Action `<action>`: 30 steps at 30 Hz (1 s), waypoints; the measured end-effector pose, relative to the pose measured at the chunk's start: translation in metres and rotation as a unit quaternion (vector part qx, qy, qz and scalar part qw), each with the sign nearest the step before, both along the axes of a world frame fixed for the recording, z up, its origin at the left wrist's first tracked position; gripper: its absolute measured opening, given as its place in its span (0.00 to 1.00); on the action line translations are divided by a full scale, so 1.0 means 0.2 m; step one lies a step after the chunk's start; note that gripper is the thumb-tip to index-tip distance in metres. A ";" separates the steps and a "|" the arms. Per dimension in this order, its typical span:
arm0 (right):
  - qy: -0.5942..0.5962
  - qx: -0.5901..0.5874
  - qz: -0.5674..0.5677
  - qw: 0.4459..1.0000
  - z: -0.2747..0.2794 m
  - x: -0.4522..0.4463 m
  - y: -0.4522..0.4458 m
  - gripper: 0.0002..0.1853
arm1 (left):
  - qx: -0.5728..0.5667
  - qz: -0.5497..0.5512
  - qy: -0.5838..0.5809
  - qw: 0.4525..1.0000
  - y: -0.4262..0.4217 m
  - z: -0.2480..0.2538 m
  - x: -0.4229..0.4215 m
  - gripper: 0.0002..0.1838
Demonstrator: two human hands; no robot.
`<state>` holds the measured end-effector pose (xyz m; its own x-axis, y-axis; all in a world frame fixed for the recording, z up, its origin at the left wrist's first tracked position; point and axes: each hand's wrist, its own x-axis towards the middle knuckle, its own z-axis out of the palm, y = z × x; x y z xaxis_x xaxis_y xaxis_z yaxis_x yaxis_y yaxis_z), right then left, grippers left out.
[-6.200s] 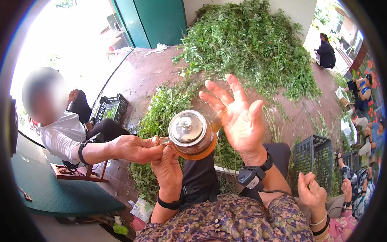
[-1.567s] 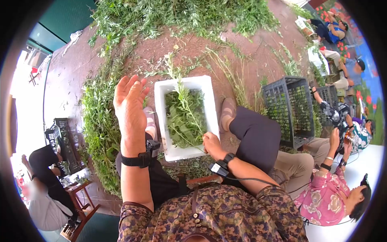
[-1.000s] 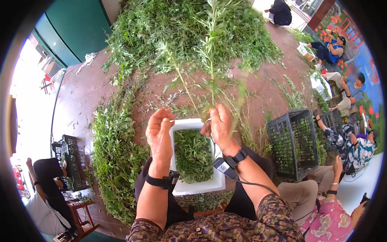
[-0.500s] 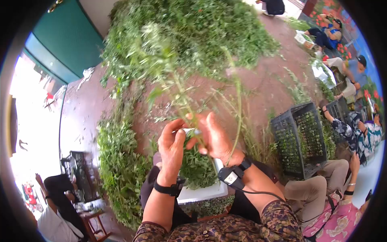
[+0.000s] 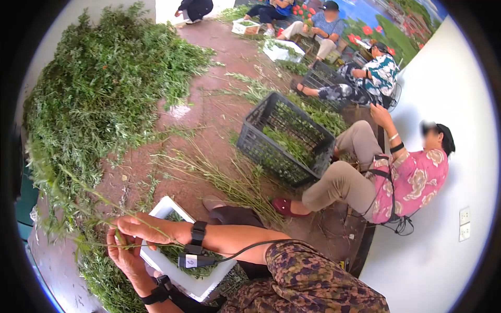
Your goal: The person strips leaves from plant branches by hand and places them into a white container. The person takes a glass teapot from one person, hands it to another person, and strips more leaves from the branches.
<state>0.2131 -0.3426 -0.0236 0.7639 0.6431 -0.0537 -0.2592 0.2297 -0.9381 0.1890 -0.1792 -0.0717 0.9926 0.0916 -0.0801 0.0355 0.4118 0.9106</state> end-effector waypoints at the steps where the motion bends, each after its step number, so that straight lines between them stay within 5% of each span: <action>1: -0.026 -0.013 0.006 1.000 0.02 0.00 -0.01 0.41 | 0.011 -0.003 0.004 1.000 0.01 0.00 0.00 0.17; 5: -0.066 -0.081 0.006 0.994 0.05 -0.02 -0.05 0.29 | 0.006 0.038 -0.021 0.999 -0.04 0.03 0.01 0.23; 6: -0.227 -0.073 -0.041 0.970 -0.15 0.02 0.05 0.25 | 0.046 0.039 -0.039 0.997 -0.04 0.02 0.00 0.23; 9: -0.063 -0.034 0.033 0.997 -0.08 0.00 0.00 0.34 | 0.060 -0.029 -0.034 0.997 0.04 0.00 0.01 0.23; 10: -0.024 -0.033 0.061 0.997 0.00 0.00 -0.05 0.37 | -0.018 0.035 -0.025 0.999 0.00 -0.03 0.03 0.24; 14: -0.139 -0.017 -0.021 0.990 -0.10 -0.01 0.00 0.39 | -0.048 -0.012 -0.013 0.999 -0.01 0.01 0.04 0.24; 25: -0.136 -0.198 -0.068 0.968 -0.03 -0.05 0.02 0.21 | 0.008 0.056 -0.056 0.997 0.01 0.01 0.03 0.20; 28: -0.335 -0.240 -0.113 0.904 -0.11 -0.05 0.04 0.18 | -0.004 0.095 -0.074 0.993 0.08 -0.11 0.08 0.19; 30: -0.305 -0.249 -0.098 0.914 -0.14 -0.03 0.06 0.16 | -0.001 0.096 -0.089 0.991 0.10 -0.10 0.08 0.18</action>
